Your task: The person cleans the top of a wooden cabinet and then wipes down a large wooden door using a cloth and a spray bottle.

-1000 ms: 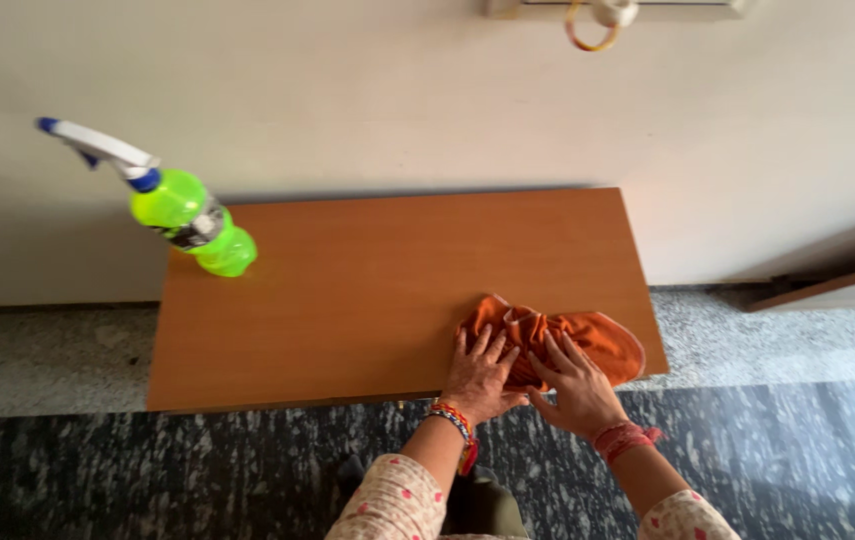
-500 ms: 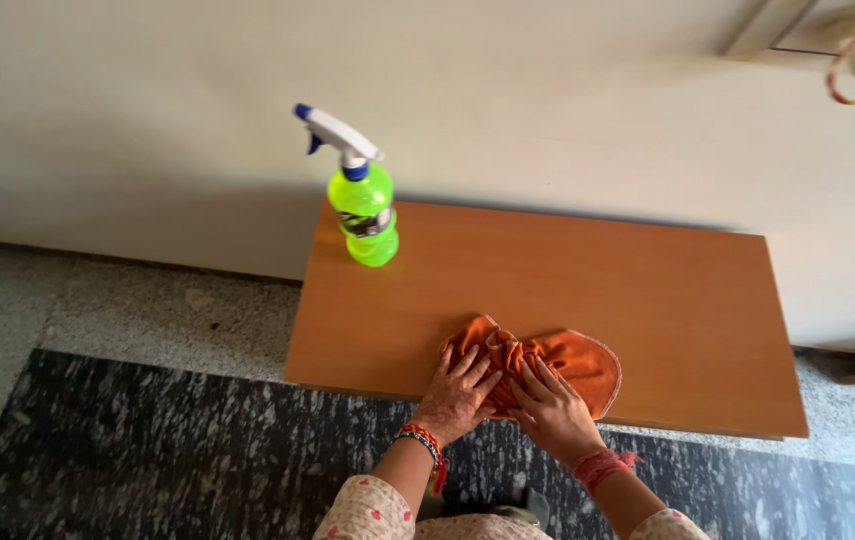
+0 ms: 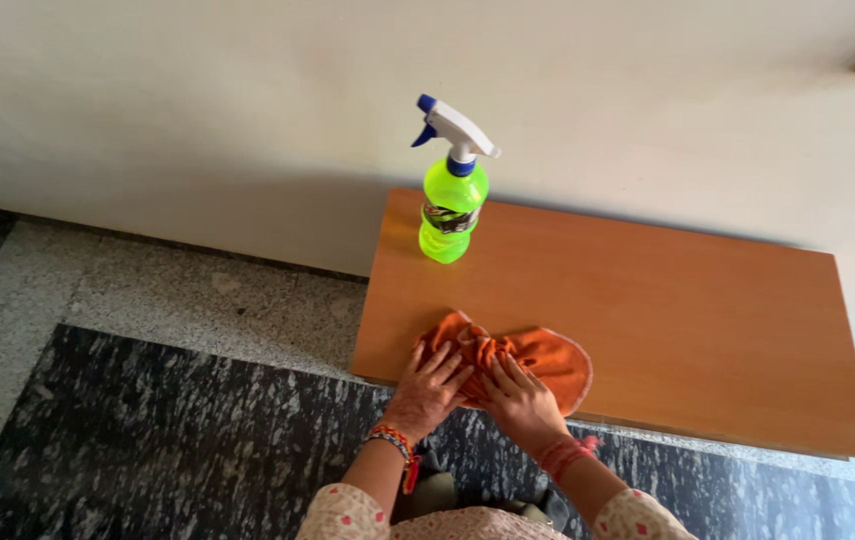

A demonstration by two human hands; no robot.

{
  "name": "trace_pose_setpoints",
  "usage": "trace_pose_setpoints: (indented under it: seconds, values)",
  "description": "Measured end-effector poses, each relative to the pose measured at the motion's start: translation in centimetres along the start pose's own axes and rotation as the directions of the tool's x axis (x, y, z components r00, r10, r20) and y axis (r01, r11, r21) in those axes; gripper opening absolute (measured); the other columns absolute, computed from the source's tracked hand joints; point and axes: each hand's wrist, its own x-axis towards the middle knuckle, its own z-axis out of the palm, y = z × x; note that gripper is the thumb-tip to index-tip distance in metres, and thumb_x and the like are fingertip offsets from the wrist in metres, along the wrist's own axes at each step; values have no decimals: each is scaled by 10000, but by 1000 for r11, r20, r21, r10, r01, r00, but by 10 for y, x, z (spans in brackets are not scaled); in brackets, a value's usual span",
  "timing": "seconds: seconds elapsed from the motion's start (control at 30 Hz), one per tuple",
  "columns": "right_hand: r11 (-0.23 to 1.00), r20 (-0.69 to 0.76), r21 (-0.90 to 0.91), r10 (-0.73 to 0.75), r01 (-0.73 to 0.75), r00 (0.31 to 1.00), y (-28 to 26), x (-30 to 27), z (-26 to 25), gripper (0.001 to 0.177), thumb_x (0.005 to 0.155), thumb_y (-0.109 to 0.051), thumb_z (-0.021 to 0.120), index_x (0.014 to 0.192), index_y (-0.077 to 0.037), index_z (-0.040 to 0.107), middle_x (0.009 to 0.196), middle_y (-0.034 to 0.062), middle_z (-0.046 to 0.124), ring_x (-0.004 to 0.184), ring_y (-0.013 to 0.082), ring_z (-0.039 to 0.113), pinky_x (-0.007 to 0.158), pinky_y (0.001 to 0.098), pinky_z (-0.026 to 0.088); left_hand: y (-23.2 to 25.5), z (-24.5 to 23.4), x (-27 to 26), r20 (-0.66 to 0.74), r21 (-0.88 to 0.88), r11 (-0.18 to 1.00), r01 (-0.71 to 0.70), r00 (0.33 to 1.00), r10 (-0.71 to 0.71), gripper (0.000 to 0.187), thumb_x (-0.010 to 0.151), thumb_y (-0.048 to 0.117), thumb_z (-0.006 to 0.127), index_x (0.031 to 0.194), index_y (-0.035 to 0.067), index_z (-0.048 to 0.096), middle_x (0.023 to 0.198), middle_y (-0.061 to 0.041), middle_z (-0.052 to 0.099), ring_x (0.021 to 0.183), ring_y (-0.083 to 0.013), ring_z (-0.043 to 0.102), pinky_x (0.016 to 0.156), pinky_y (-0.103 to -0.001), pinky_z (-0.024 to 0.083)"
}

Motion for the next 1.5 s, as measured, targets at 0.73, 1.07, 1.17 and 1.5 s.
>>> trace_pose_setpoints:
  seconds: [0.73, 1.07, 1.17, 1.5]
  values:
    - [992, -37, 88, -89, 92, 995, -62, 78, 6, 480, 797, -128, 681, 1256, 13, 659, 1421, 204, 581, 1368, 370, 518, 1076, 468, 459, -64, -31, -55, 27, 111, 977, 181, 982, -185, 517, 871, 324, 732, 1296, 37, 666, 1395, -157, 609, 1393, -346, 452, 1165, -555, 315]
    - [985, -77, 148, -74, 85, 994, -20, 27, -7, 446, 792, -106, 666, 1227, -7, 672, 1425, 160, 599, 1361, 330, 540, 1069, 432, 485, -10, -11, -18, -18, 175, 980, 90, 996, -88, 510, 813, 229, 759, 1253, -21, 685, 1369, -194, 624, 1338, -363, 514, 1140, -555, 355]
    - [987, -84, 141, -60, 72, 995, 3, -2, -16, 434, 804, -108, 669, 1225, -6, 670, 1425, 155, 602, 1364, 325, 539, 1063, 427, 488, 15, 3, 1, 3, 176, 983, 44, 999, -46, 483, 830, 226, 752, 1236, -29, 690, 1364, -196, 626, 1346, -363, 515, 1147, -559, 359]
    - [996, -76, 84, 45, -38, 996, 73, -99, -44, 442, 804, -103, 667, 1240, -29, 678, 1387, 126, 632, 1350, 311, 553, 1071, 426, 491, 96, 63, 64, -33, 162, 975, -152, 987, 159, 403, 873, 162, 707, 1237, -11, 709, 1374, -173, 646, 1351, -341, 543, 1151, -555, 379]
